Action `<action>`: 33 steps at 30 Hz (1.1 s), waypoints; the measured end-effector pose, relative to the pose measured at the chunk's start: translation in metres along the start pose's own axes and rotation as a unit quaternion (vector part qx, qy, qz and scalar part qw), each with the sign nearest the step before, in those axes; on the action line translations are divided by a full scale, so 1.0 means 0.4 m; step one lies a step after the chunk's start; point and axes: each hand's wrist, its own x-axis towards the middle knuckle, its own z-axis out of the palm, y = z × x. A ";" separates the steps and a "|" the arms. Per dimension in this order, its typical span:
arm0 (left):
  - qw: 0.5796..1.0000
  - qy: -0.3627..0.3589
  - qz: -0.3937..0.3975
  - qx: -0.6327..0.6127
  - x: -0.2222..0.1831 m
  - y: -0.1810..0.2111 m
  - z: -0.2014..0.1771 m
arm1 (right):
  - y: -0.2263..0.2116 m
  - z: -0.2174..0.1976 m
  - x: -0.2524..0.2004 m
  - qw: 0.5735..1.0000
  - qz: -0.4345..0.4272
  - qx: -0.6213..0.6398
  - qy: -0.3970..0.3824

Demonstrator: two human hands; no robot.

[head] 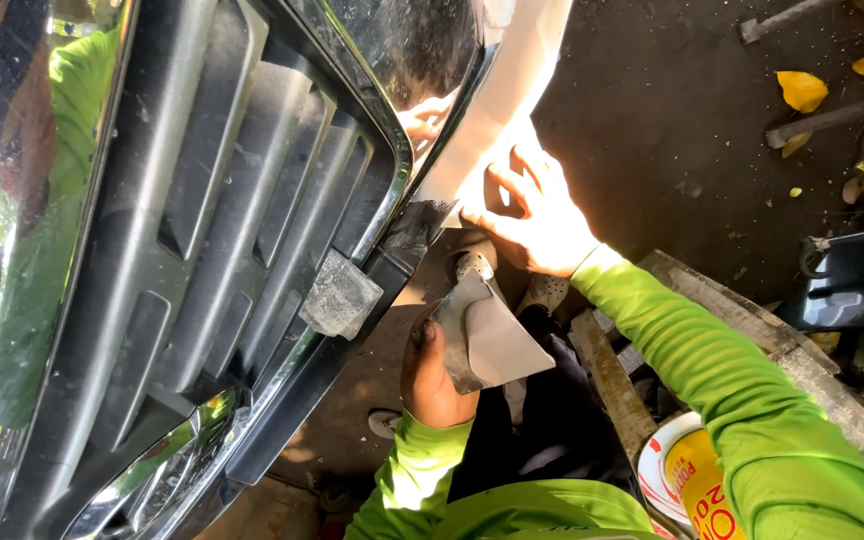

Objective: Applying and smoothing body filler onto a car bumper to repair damage.

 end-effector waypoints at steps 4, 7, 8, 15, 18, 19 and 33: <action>0.995 0.084 0.000 0.054 0.030 -0.002 0.005 | 0.007 -0.027 -0.076 0.994 0.077 0.032 -0.069; 0.994 0.033 0.080 0.065 0.080 -0.018 0.000 | -0.035 -0.132 -0.095 0.933 0.251 0.257 -0.028; 0.987 0.052 0.079 0.128 0.096 -0.035 -0.019 | -0.075 -0.204 -0.067 0.889 0.259 0.377 -0.020; 0.981 0.008 0.153 0.117 0.116 -0.022 0.107 | -0.133 -0.358 -0.061 0.828 0.199 0.507 -0.134; 0.978 0.059 0.176 0.098 0.129 -0.019 0.091 | -0.125 -0.351 -0.065 0.844 0.223 0.458 -0.166; 0.978 0.059 0.177 0.099 0.126 -0.016 0.082 | -0.132 -0.358 -0.060 0.844 0.223 0.460 -0.165; 0.781 -0.121 0.333 0.514 0.089 -0.019 0.171 | -0.229 -0.377 -0.036 0.962 0.175 0.128 -0.163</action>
